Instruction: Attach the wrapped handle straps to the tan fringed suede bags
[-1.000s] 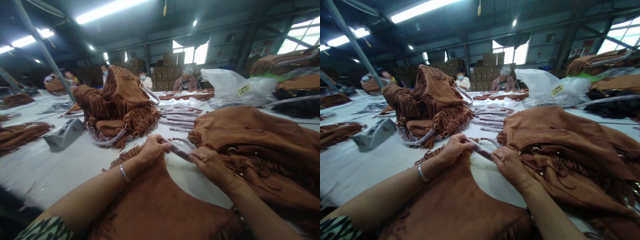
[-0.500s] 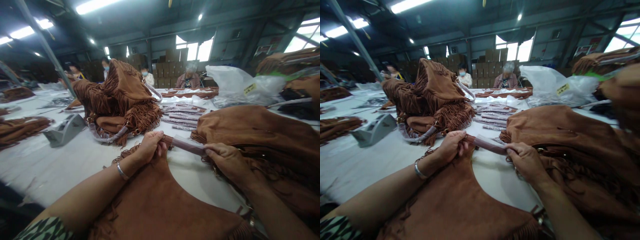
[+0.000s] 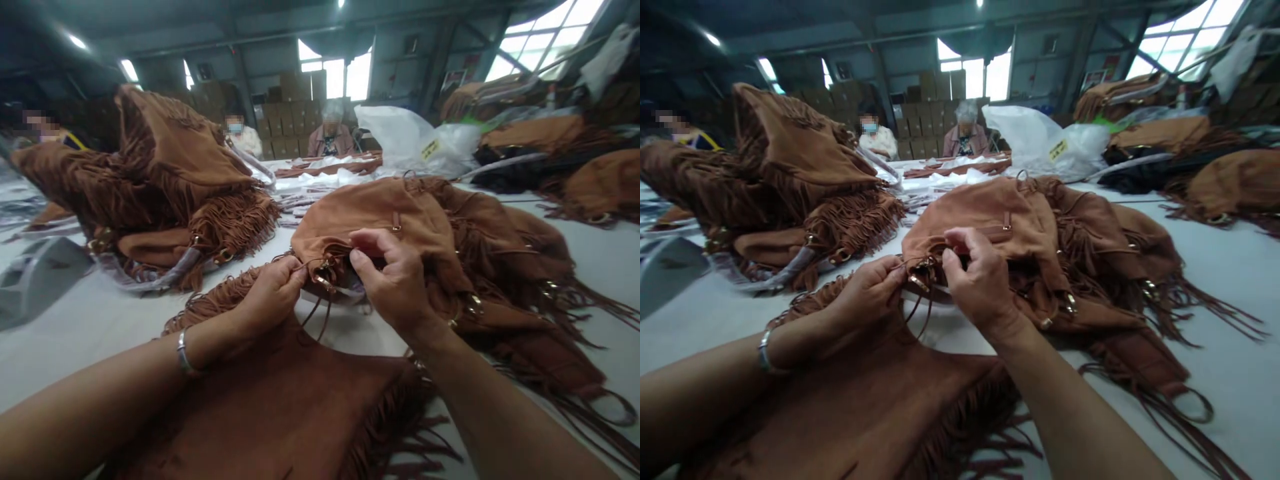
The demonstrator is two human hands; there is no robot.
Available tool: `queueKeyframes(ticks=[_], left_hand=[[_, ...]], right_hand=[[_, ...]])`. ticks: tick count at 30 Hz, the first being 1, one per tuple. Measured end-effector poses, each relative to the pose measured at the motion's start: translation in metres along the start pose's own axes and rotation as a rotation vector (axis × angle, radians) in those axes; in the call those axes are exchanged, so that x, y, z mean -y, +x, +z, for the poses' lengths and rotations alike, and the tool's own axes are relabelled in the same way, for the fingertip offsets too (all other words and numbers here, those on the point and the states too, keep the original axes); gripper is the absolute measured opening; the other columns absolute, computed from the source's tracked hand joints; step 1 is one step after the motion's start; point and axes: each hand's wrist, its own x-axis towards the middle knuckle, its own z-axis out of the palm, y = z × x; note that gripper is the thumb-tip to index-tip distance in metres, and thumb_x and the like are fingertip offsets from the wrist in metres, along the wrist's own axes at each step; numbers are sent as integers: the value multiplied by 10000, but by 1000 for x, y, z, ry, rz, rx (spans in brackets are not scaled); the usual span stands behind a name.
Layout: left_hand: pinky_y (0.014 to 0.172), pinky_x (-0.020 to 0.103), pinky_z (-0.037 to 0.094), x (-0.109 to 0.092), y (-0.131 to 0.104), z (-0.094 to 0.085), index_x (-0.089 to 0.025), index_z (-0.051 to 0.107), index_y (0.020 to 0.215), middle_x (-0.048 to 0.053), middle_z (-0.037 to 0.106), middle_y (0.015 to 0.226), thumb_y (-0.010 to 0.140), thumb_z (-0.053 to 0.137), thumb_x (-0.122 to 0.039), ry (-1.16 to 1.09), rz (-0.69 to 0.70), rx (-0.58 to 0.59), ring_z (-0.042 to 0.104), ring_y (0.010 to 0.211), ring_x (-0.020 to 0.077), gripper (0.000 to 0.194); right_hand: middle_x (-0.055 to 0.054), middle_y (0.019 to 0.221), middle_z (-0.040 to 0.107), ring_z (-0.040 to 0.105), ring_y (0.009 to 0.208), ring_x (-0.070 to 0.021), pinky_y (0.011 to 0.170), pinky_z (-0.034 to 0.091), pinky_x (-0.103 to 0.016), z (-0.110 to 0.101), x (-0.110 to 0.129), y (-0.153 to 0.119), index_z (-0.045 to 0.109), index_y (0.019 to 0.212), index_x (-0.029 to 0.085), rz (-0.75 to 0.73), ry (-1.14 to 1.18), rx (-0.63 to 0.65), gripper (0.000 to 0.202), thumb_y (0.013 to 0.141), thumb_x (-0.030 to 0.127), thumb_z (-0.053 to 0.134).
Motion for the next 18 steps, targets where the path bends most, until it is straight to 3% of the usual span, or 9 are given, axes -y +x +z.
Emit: queueKeyframes(ticks=[1,3,5,9,11,15,18], left_hand=[[538,205,348,-2,5,0,-151,511,678,-7,509,646,866,467,-355,3,17,9,431,602,98,281],[527,197,337,-6,18,1,-151,492,658,-16,483,625,855,472,-355,-43,41,97,418,589,89,284],[486,185,312,-10,33,4,-152,477,645,-27,463,587,830,506,-379,-134,41,243,409,542,77,294],[389,182,268,-11,55,21,-148,500,693,-47,436,502,786,548,-529,-233,21,527,369,407,61,395],[365,179,254,-10,60,32,-148,505,731,-63,407,470,774,543,-589,-261,4,611,337,372,55,446],[368,170,247,-14,51,41,-152,480,746,-71,395,473,800,535,-561,-282,-26,696,313,379,47,416],[413,174,300,-26,34,33,-150,479,724,-46,444,531,855,502,-449,-172,38,604,379,445,61,327]], right_hand=[[-62,854,695,642,746,-171,681,518,-287,-3,6,-1,654,923,143,8,79,50,164,799,188,557],[-30,713,677,618,629,-145,575,483,-244,-6,16,-4,660,811,147,9,223,338,119,798,185,548],[-29,699,681,622,629,-146,579,464,-239,-5,23,-7,673,793,152,3,150,487,152,801,162,522],[-51,767,694,631,700,-189,646,428,-280,-9,18,-4,683,931,192,-13,-544,325,179,840,238,535],[-77,821,689,628,757,-215,664,415,-295,-18,5,2,687,954,194,-13,-767,336,193,850,270,543],[-79,852,683,620,805,-204,715,429,-294,-38,-26,14,728,874,184,24,-605,396,224,874,228,509],[-52,804,697,633,773,-173,713,461,-270,-41,-29,13,726,900,162,60,-432,401,259,895,199,469]])
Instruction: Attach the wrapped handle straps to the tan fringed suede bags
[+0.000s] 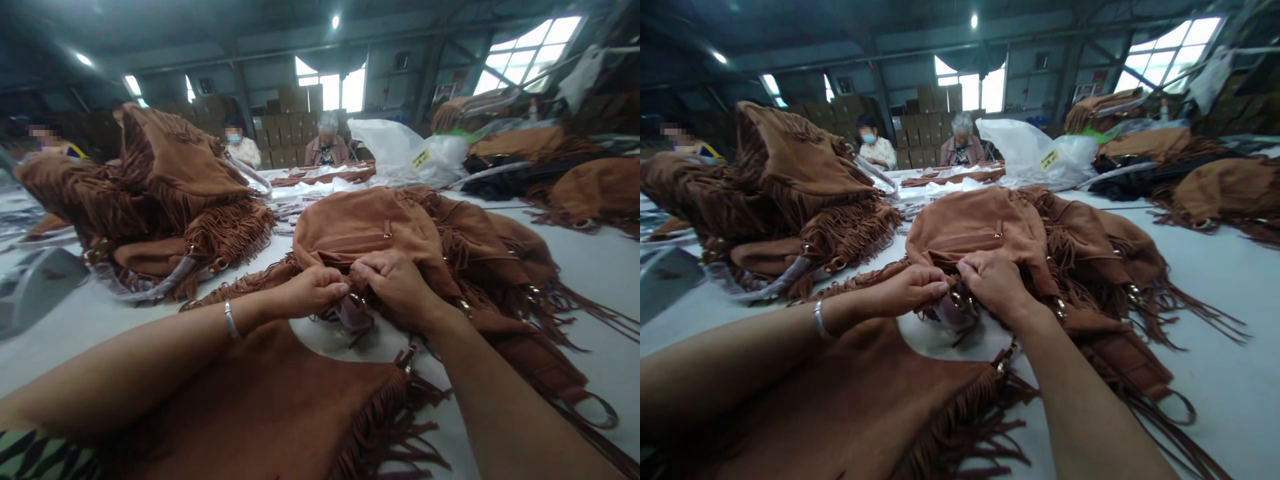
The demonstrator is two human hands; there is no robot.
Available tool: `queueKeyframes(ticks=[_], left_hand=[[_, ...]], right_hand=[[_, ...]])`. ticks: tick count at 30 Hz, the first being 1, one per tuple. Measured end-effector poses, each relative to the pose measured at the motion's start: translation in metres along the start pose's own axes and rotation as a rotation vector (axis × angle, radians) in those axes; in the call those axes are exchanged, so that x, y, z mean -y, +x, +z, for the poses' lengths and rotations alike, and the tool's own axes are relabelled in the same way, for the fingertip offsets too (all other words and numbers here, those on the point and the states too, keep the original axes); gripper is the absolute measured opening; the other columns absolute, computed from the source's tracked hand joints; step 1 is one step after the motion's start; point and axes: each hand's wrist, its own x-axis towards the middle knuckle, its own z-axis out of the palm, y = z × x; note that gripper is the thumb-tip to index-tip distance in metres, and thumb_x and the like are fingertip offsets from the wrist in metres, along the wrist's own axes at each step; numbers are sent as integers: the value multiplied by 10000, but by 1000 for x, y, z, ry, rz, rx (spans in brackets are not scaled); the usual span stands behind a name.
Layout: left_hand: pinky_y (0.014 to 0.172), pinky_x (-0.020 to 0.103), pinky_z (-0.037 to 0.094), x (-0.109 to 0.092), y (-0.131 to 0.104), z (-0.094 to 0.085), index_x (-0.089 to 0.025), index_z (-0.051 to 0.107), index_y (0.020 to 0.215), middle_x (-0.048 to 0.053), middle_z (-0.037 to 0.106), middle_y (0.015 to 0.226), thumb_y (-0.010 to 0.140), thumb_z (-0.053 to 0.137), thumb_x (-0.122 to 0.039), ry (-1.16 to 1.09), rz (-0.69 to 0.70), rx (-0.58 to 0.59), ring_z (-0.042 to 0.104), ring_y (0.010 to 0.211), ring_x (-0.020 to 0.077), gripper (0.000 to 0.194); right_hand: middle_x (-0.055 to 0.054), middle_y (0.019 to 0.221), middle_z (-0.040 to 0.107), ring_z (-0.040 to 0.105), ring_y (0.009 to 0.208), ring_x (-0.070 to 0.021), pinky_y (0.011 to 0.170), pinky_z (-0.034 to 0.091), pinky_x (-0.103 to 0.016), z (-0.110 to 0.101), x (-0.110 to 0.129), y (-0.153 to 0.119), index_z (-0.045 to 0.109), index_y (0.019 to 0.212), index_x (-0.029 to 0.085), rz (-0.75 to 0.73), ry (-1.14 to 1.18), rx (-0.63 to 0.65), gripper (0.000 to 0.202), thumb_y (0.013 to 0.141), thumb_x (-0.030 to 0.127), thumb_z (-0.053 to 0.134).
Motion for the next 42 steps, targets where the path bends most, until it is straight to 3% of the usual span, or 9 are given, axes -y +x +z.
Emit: queueKeyframes(ticks=[5,12,16,19,21,25,29,36,42], left_hand=[[571,191,413,-30,-30,4,-142,558,846,13,588,764,864,507,-292,298,245,-417,533,658,95,159],[353,152,333,-49,-28,21,-178,436,825,-55,541,488,881,542,-364,-182,133,-454,445,346,67,221],[331,161,313,-49,-20,31,-178,421,878,-53,549,512,852,574,-463,-269,149,-547,453,339,79,324],[394,179,359,-42,-17,42,-193,403,938,-45,570,613,846,550,-511,-256,148,-614,481,402,81,363],[477,195,397,-36,-17,53,-188,453,931,-19,578,693,793,604,-525,-67,86,-471,528,527,98,394],[525,220,366,-31,-14,79,-174,580,843,26,586,783,652,696,-576,432,-146,120,529,671,151,460],[499,206,342,-35,-2,91,-166,555,765,-18,525,681,695,664,-358,289,-315,337,468,589,111,232],[685,231,438,-38,-13,59,-167,490,956,-21,556,802,700,704,-220,-468,-271,309,552,694,89,338],[746,253,464,-32,-42,43,-229,364,1233,5,621,853,679,788,-233,-748,-132,8,633,790,128,698]], right_hand=[[-73,1146,648,597,1047,-189,855,484,-287,-2,37,-10,608,1193,161,-127,762,133,318,890,235,550],[-27,833,640,594,698,-106,622,477,-208,-2,41,-16,625,954,129,-30,1071,283,137,866,235,623],[-2,652,603,502,537,-63,485,385,-169,-3,23,-18,625,761,107,-47,1112,200,214,857,297,640],[44,521,519,392,426,-45,393,285,-169,-9,3,-16,590,716,126,36,1099,-5,236,810,319,689],[55,494,497,374,405,-46,386,282,-169,-14,-9,-14,582,724,137,90,1119,-96,236,809,331,684],[48,507,516,390,408,-55,398,326,-173,-15,-20,-14,582,746,146,108,1198,-59,244,802,364,677],[47,522,516,414,416,-56,399,349,-166,-9,-14,-18,569,738,147,105,1241,-16,266,786,378,692],[18,575,576,495,459,-80,442,396,-179,-18,-10,-26,556,762,154,63,1232,47,267,814,393,661],[15,568,562,476,476,-76,436,354,-173,-29,-7,-28,580,728,148,130,1094,69,278,788,396,689]])
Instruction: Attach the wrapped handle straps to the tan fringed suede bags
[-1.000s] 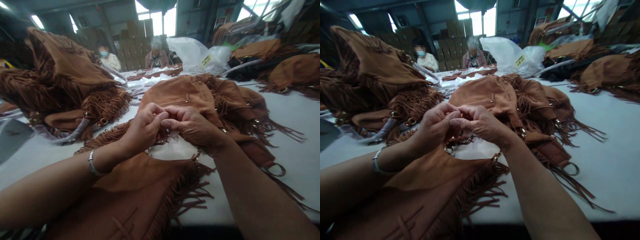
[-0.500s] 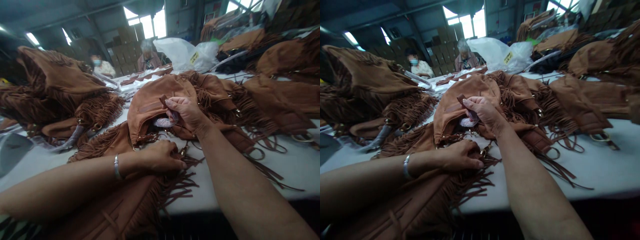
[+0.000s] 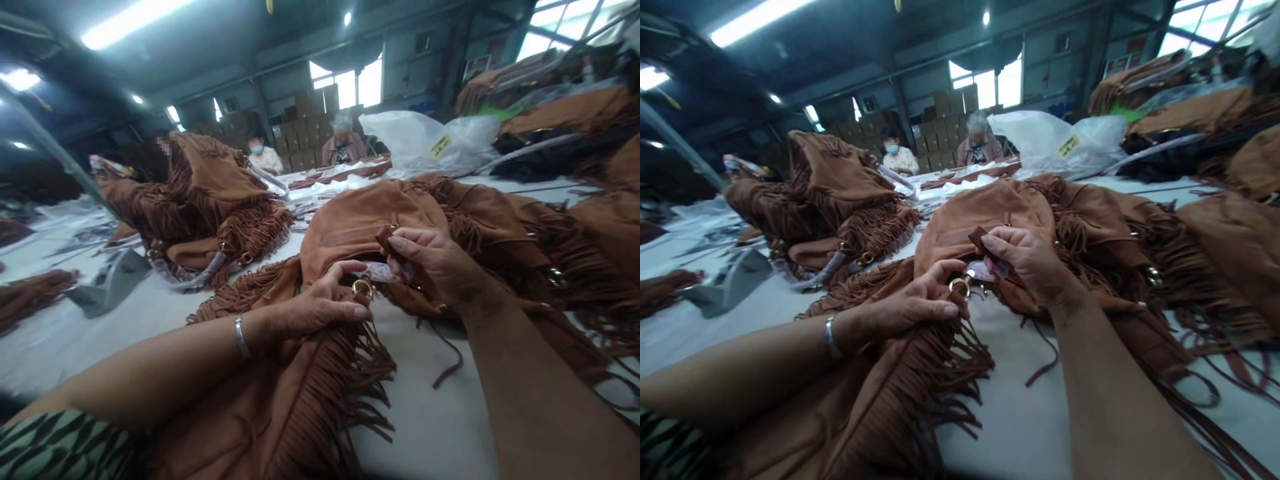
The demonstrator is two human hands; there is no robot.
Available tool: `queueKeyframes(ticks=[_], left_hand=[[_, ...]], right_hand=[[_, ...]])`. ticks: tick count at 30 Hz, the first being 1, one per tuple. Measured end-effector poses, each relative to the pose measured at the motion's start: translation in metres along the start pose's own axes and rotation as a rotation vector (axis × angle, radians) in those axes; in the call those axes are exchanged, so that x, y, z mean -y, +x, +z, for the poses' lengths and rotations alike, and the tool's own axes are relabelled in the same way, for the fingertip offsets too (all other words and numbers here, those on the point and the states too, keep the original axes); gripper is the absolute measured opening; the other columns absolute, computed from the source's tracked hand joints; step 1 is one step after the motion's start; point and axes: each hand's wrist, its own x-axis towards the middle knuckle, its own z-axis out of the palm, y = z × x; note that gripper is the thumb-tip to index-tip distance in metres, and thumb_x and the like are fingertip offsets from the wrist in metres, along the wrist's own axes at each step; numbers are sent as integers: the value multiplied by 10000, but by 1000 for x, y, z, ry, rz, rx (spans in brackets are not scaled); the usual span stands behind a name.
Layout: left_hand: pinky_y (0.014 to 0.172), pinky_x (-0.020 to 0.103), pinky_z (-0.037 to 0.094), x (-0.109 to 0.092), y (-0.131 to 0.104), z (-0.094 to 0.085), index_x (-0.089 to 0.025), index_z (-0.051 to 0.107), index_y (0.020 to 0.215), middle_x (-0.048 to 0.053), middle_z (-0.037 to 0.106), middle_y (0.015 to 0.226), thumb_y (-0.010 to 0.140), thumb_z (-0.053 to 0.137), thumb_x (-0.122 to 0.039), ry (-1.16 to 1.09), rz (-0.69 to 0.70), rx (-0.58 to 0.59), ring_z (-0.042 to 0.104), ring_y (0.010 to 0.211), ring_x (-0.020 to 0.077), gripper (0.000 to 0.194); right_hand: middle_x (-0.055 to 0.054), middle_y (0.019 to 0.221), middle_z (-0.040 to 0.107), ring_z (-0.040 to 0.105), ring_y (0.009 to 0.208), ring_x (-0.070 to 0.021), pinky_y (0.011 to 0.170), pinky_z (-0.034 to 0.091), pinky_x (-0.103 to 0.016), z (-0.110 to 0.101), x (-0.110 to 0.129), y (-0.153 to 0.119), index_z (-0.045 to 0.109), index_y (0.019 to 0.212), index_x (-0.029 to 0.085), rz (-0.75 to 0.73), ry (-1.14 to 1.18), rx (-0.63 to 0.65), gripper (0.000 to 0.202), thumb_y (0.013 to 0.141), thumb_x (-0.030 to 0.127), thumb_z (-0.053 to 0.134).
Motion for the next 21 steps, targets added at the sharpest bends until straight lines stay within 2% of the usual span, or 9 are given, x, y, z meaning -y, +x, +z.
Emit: queueKeyframes(ticks=[5,11,15,21], left_hand=[[779,274,488,8,-13,-15,-135,525,1100,78,664,894,690,781,-203,-123,87,-31,645,802,148,488],[796,255,467,13,-23,-36,-137,618,1013,51,655,896,678,787,-202,-191,62,-45,624,791,122,381],[807,224,443,13,-20,-38,-126,655,984,45,645,878,670,796,-243,-232,36,-83,600,805,102,363],[806,213,436,15,-14,-36,-113,683,890,39,637,871,634,820,-264,-259,6,-128,594,798,92,327]], right_hand=[[12,568,542,452,481,-88,424,328,-192,4,0,-1,593,720,167,70,-43,-53,283,777,425,694],[-3,578,542,443,501,-99,428,302,-204,21,-9,4,633,738,178,188,-59,47,245,788,410,690],[-6,582,520,414,503,-94,442,307,-214,34,-12,9,594,659,178,219,-122,6,292,837,406,638],[-12,578,497,409,544,-113,511,351,-242,38,-16,15,561,623,175,246,-41,-66,332,873,392,589]])
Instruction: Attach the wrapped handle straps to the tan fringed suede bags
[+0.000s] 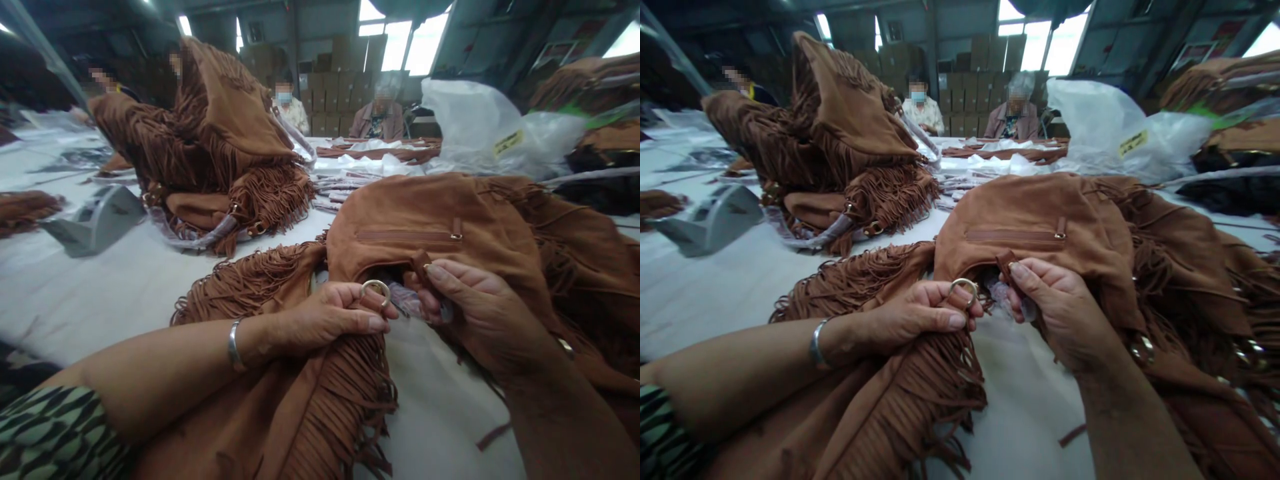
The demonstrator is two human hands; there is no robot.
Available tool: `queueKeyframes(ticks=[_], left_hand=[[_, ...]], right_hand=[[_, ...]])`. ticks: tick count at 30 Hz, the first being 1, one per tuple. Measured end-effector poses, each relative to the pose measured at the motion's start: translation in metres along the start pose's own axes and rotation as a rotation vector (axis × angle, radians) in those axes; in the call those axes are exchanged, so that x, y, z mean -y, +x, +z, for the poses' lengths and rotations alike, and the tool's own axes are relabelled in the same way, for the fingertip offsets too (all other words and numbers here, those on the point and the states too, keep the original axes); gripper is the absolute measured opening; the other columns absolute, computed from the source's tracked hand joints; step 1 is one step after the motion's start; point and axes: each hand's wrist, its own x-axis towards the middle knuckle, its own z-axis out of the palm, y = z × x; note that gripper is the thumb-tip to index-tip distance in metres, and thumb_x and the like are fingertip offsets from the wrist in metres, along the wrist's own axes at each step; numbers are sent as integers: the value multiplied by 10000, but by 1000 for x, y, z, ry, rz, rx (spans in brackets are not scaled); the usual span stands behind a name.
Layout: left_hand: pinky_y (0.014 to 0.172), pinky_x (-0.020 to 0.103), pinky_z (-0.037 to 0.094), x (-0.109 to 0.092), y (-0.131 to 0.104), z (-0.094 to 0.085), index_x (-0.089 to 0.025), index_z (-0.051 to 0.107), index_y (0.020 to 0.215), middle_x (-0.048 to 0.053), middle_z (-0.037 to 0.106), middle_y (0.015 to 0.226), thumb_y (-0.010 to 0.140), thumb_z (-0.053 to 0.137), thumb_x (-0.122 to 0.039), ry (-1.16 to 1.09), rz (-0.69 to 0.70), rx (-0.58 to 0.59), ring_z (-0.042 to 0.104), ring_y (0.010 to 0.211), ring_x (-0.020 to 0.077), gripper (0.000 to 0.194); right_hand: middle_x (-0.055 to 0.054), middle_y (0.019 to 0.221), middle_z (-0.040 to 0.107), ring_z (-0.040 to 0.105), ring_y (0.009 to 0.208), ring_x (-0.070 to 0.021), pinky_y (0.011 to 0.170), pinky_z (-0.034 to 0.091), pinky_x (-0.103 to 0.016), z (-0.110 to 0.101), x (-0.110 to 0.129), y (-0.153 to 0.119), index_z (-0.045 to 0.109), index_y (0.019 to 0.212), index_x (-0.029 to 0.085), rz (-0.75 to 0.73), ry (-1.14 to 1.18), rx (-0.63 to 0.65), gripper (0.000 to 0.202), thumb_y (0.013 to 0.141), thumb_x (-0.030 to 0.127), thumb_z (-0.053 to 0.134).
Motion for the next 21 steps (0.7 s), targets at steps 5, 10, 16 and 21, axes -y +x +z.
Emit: queueKeyframes(ticks=[5,10,16,21], left_hand=[[809,222,433,1,0,-1,-114,676,876,35,634,861,649,814,-278,18,39,22,587,797,94,312],[759,245,462,3,0,0,-121,650,882,36,627,845,676,798,-305,1,38,82,594,764,109,314],[787,233,461,6,2,1,-100,634,860,28,630,834,646,822,-265,18,22,66,589,762,92,330],[767,214,447,5,0,-4,-131,640,901,10,629,840,714,767,-382,119,18,123,572,751,83,338]], right_hand=[[-1,570,507,429,537,-111,508,357,-237,5,-6,3,584,676,163,18,-46,30,322,838,439,622],[-1,610,562,418,495,-90,452,328,-221,17,-9,3,596,692,155,11,-130,69,310,705,421,755],[13,578,548,426,488,-88,427,317,-212,23,-9,1,631,707,150,-118,-267,44,259,731,385,737],[0,603,565,470,518,-117,462,351,-239,23,-8,-5,667,768,166,-306,-671,-58,202,798,366,659]])
